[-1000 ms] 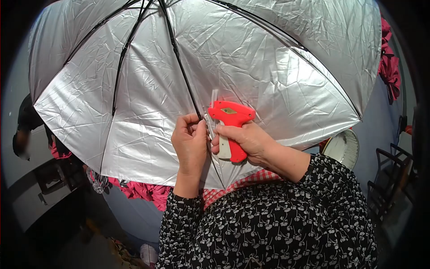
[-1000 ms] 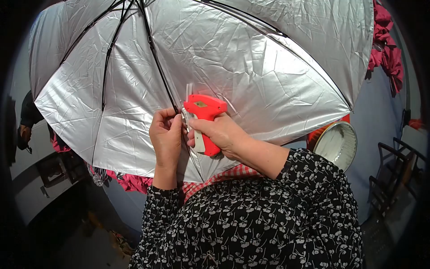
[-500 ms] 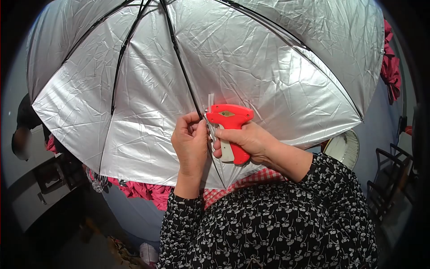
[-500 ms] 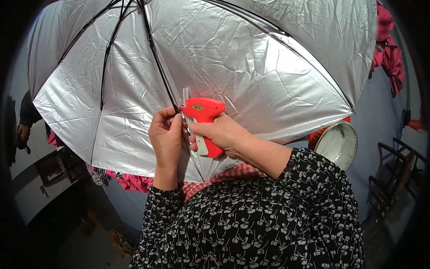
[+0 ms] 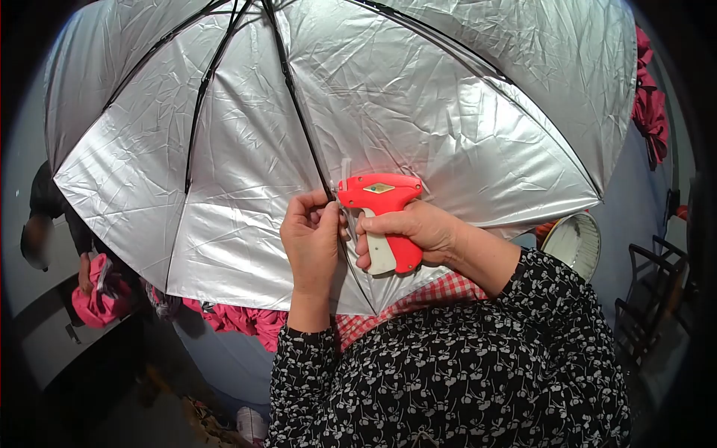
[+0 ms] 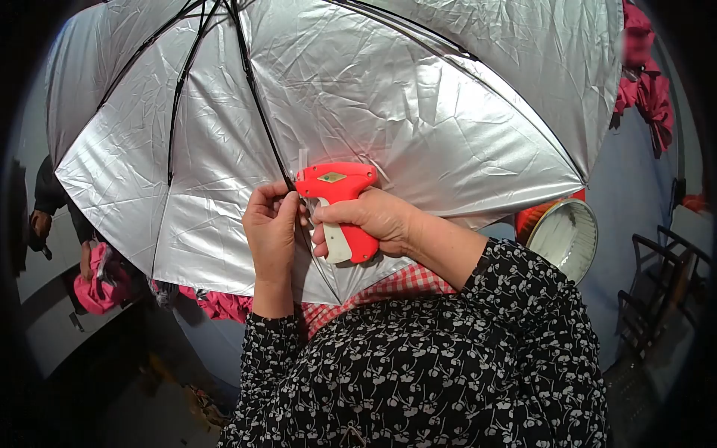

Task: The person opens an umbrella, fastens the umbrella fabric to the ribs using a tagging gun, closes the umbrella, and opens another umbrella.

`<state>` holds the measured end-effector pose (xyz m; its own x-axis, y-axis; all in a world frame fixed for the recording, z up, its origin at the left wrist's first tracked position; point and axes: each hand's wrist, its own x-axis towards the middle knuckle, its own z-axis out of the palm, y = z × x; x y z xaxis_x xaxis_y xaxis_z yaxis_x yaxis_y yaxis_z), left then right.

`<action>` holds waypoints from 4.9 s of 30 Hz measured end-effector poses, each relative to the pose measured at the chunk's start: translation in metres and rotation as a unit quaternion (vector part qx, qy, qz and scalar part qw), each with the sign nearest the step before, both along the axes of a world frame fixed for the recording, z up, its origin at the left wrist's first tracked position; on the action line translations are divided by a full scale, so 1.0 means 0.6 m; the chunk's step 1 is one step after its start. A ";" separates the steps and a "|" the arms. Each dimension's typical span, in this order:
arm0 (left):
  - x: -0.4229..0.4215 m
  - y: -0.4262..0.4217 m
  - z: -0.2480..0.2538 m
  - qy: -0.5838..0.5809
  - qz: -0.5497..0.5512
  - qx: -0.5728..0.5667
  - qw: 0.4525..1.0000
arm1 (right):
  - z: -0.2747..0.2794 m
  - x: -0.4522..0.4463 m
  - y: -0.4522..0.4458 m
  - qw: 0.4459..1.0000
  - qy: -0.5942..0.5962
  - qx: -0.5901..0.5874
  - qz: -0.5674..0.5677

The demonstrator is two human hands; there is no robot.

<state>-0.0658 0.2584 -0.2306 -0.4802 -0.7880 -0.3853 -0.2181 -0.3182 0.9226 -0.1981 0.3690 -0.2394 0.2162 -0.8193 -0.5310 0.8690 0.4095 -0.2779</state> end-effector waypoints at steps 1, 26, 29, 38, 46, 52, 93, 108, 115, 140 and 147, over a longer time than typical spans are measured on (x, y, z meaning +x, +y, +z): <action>0.000 0.001 0.000 -0.004 0.000 -0.005 1.000 | 0.001 0.001 0.001 1.000 0.006 0.002 0.003; 0.096 -0.181 -0.025 -0.545 -0.100 -0.503 0.663 | 0.007 -0.067 0.088 0.947 0.304 0.004 -0.099; 0.000 -0.186 -0.089 -0.265 -0.124 -0.560 0.775 | -0.050 -0.042 0.072 0.946 0.306 -0.038 -0.099; -0.144 -0.114 -0.099 -0.104 -0.088 -0.460 0.878 | -0.058 -0.071 0.010 0.960 0.257 0.067 -0.087; -0.132 -0.123 -0.095 0.018 -0.086 -0.192 0.977 | -0.054 -0.126 -0.152 0.926 0.359 0.012 -0.118; -0.138 -0.117 -0.083 0.061 -0.061 -0.134 0.987 | -0.033 -0.146 -0.175 0.944 0.314 -0.008 -0.104; -0.136 -0.113 -0.076 0.049 -0.085 -0.160 0.982 | -0.029 -0.191 -0.167 0.987 0.149 -0.034 0.037; -0.079 -0.036 -0.083 -0.274 -0.204 -0.379 0.860 | -0.039 -0.161 -0.083 0.995 0.067 -0.044 -0.057; -0.048 0.017 -0.083 -0.351 -0.182 -0.342 0.852 | -0.042 0.023 0.067 0.992 0.078 0.044 -0.090; -0.010 0.064 -0.096 0.016 0.039 -0.005 0.999 | -0.069 0.007 0.054 0.996 0.076 0.043 -0.013; -0.010 0.063 -0.092 0.008 0.033 -0.013 0.999 | -0.070 -0.003 0.057 0.999 0.032 0.021 0.003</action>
